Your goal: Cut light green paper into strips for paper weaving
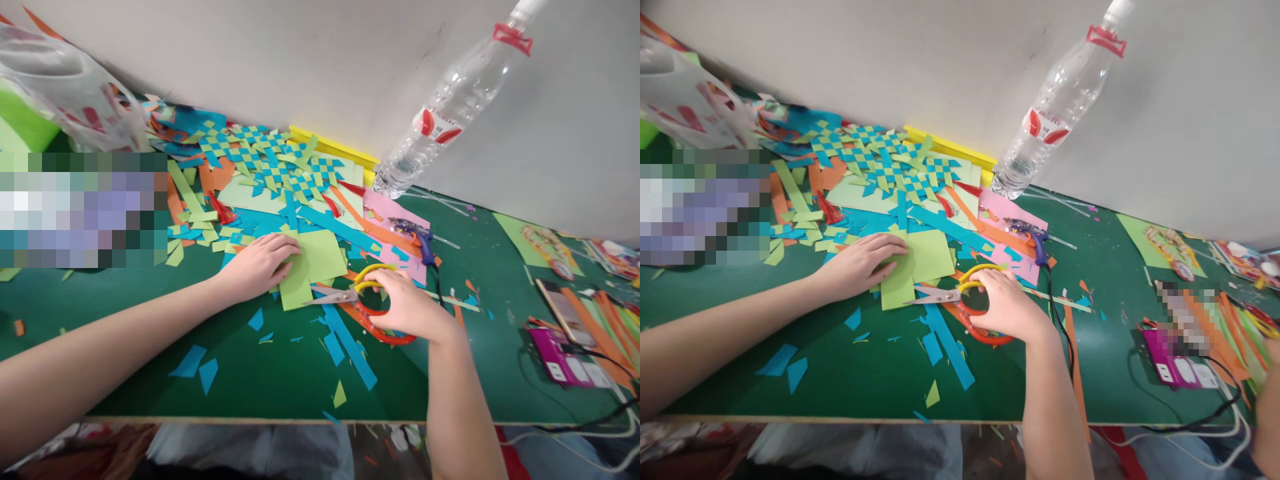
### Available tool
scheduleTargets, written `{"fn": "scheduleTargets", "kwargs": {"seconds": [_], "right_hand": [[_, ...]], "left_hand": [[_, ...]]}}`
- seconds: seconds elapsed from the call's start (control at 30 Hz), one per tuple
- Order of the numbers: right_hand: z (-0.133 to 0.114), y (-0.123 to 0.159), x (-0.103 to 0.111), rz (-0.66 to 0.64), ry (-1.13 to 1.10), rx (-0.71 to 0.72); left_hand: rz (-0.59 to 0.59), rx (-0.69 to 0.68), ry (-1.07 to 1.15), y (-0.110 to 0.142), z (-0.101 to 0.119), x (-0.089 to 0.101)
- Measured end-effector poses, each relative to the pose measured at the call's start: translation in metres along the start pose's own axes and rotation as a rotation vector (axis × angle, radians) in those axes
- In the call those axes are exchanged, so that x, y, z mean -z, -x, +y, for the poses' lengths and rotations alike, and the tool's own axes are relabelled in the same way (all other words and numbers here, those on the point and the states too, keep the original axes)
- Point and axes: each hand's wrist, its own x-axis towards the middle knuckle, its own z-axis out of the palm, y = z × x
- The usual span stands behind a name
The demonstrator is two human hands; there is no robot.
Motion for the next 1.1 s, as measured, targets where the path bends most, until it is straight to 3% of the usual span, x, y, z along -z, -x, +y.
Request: {"fn": "scheduleTargets", "kwargs": {"seconds": [0.3, 0.6, 1.1], "right_hand": [[0.002, -0.003, -0.008, -0.012, -0.027, 0.025], [-0.016, -0.007, -0.012, -0.019, -0.039, 0.114], [-0.001, -0.005, -0.001, 0.15, -0.03, 0.028]], "left_hand": [[-0.01, 0.001, -0.012, 0.0, 0.0, -0.001], [-0.009, 0.003, 0.0, 0.0, 0.002, -0.001], [-0.047, 0.009, 0.036, 0.001, 0.0, 0.001]]}}
